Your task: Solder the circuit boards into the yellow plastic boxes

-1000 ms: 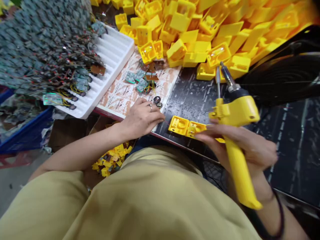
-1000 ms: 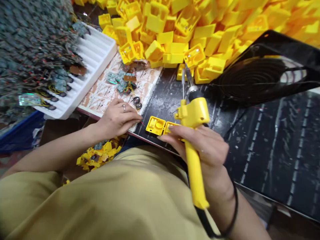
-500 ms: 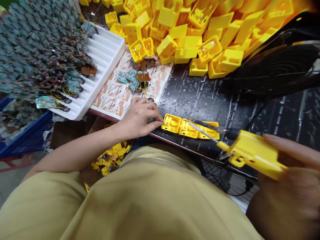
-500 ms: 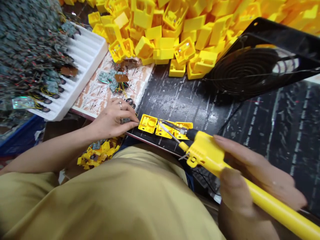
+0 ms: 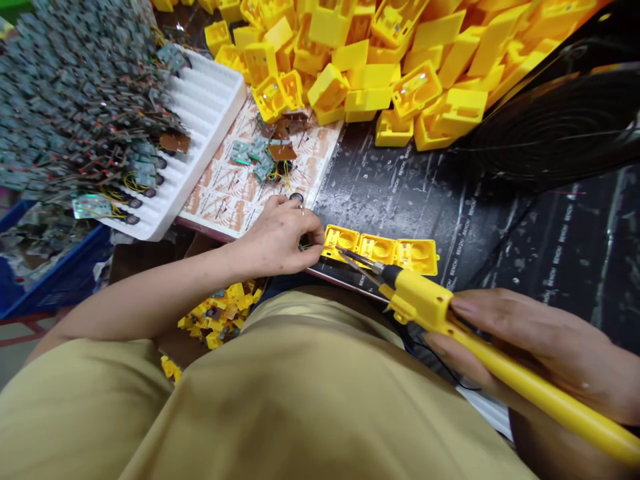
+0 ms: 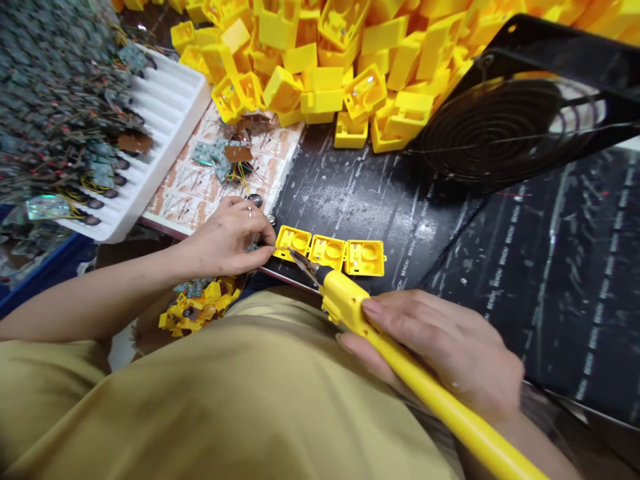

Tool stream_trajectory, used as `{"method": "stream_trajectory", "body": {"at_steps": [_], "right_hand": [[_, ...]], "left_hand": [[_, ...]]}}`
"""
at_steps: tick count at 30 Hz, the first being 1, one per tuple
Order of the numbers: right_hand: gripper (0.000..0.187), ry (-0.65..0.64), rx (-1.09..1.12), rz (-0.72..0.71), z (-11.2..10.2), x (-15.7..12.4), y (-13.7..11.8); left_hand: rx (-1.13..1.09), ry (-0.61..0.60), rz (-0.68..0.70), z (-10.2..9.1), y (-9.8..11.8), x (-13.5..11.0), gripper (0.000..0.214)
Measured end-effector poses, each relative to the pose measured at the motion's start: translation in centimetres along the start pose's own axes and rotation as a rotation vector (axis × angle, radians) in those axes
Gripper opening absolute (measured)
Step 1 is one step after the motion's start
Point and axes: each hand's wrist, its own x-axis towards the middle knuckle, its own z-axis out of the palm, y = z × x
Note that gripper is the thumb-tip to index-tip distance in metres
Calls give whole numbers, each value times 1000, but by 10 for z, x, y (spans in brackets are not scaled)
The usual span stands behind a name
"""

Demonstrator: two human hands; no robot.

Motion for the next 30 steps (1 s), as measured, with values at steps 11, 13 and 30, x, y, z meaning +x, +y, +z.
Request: {"method": "stream_trajectory", "body": {"at_steps": [11,13,30], "right_hand": [[19,-124,-161,-116,3,7,-3],[16,-121,-150,-153,4,15,-6],[15,-168,-110,-188,-7,23,-4]], "left_hand": [[62,31,34,3,0,2,15],[52,38,31,4,-1,3,16],[82,-26,61,1,0,12,13]]}}
